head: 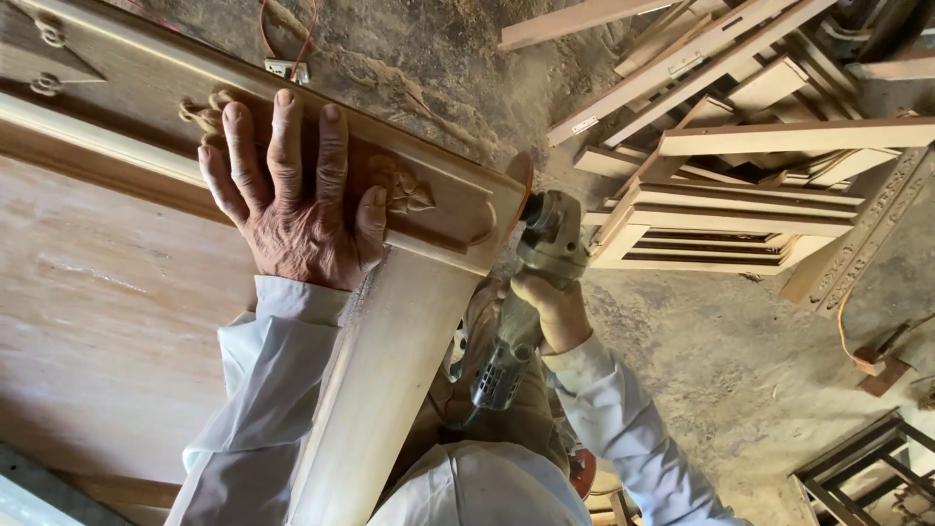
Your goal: Using an electric orbital sander to smooth the surface and decorative carvings of a wooden door panel, and using a metal ruler to check for flatness.
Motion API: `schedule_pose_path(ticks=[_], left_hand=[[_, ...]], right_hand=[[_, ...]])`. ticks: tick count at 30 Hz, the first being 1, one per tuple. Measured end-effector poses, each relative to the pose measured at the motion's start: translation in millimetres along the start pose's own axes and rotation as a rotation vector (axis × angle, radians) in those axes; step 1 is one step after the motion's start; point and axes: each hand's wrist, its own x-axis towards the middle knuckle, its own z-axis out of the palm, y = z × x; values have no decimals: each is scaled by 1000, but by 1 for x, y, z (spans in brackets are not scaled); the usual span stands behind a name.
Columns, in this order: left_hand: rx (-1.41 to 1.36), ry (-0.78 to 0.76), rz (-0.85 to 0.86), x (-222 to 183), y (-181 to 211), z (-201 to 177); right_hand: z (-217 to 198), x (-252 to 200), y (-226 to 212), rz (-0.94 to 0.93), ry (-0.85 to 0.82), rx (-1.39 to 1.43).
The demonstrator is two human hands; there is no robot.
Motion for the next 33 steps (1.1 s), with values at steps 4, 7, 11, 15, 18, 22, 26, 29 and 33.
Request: schedule_pose_path(ticks=[4,7,11,15,18,22,26,29,33], left_hand=[[0,11,2,1,1,0],[-4,-16,-14,-2,0,0],[5,-24,-12,-2,0,-1],[1,-5,-12,-1,1,0],[-1,-10,-22,-1,1,-1],[-12,-45,-39,-2,1,-3],[5,-15,-7,0,0,0],[1,12,5,1,2,-1],[18,-8,7,2,2,-2]], right_hand=[[3,4,-1,49,47,77],[-4,3,9,63,55,79],[-8,-1,11,83,103,91],[3,-11,-3,37,91,89],[4,-10,1,84,149,62],[-2,1,12,50,59,95],[0,4,8,56,84,68],[2,0,6,49,127,63],[14,-14,-11,-38,3,89]])
